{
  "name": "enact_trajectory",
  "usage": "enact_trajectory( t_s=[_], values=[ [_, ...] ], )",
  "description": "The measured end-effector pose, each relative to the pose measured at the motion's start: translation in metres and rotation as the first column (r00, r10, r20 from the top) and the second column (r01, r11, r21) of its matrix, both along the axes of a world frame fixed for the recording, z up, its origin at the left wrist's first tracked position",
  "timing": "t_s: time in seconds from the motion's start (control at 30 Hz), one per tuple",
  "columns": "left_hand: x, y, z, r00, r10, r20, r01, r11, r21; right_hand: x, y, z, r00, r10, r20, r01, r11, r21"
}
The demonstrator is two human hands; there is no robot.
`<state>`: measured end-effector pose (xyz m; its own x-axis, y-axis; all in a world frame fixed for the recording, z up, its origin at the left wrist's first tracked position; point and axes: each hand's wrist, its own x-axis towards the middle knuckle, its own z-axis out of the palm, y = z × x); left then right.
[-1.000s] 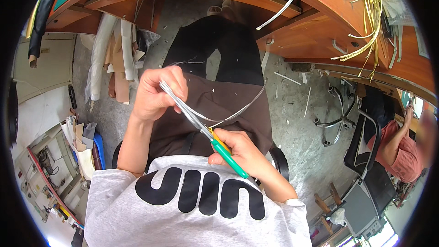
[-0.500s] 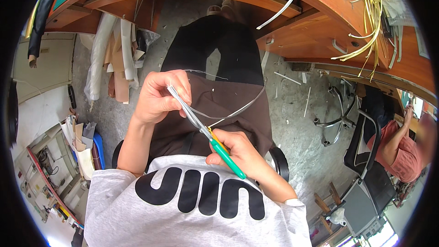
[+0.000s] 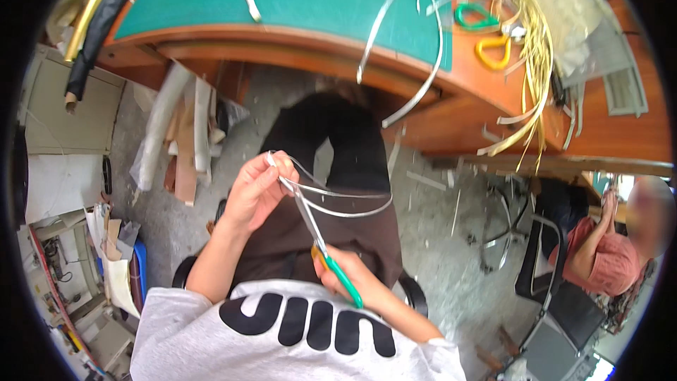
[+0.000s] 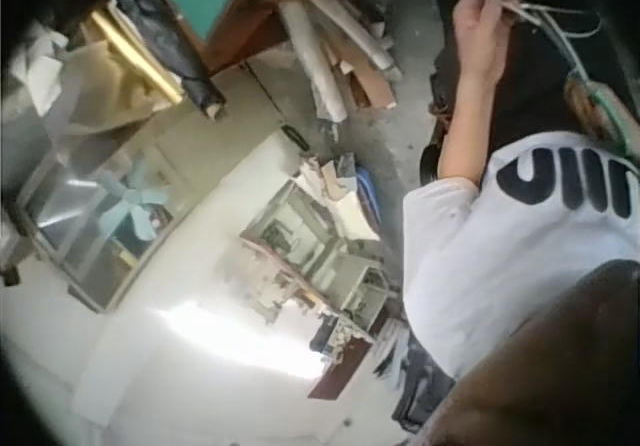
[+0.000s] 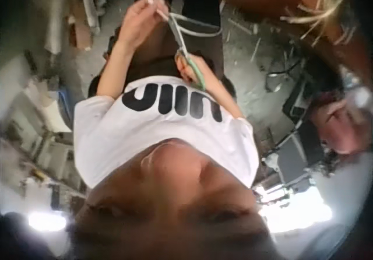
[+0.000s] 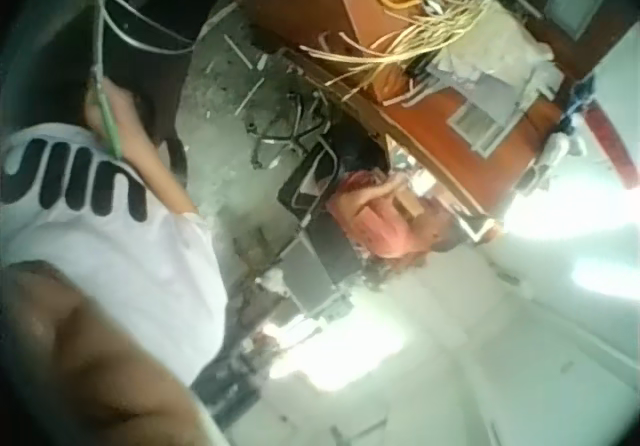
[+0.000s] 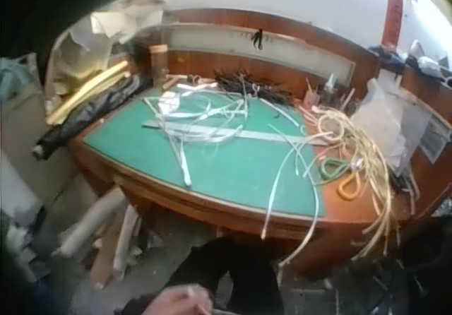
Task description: Cutting and preparing thin white and metallic strips for shoe construction.
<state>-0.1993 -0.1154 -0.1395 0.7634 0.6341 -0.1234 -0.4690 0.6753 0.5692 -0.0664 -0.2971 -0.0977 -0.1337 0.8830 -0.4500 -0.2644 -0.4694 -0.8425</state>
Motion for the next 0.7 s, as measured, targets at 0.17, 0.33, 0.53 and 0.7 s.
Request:
enact_trajectory(
  t_s=[0.17,0.33,0.53,0.7],
  values=[
    [-0.016,0.009,0.029,0.985,0.037,-0.167,-0.026,0.997,0.068,0.047,-0.004,0.006,0.987,-0.039,0.157,0.011,0.984,0.178],
    [-0.029,0.011,0.072,0.936,-0.030,-0.350,0.148,0.938,0.315,0.061,0.030,0.041,0.885,0.156,0.438,-0.251,0.953,0.167],
    [-0.036,0.009,0.081,0.901,-0.071,-0.429,0.273,0.859,0.432,0.064,0.043,0.047,0.790,0.324,0.521,-0.407,0.912,0.050],
    [-0.037,0.006,0.074,0.921,0.039,-0.387,0.224,0.758,0.612,0.062,0.051,0.050,0.771,0.377,0.514,-0.455,0.890,0.030]
  ],
)
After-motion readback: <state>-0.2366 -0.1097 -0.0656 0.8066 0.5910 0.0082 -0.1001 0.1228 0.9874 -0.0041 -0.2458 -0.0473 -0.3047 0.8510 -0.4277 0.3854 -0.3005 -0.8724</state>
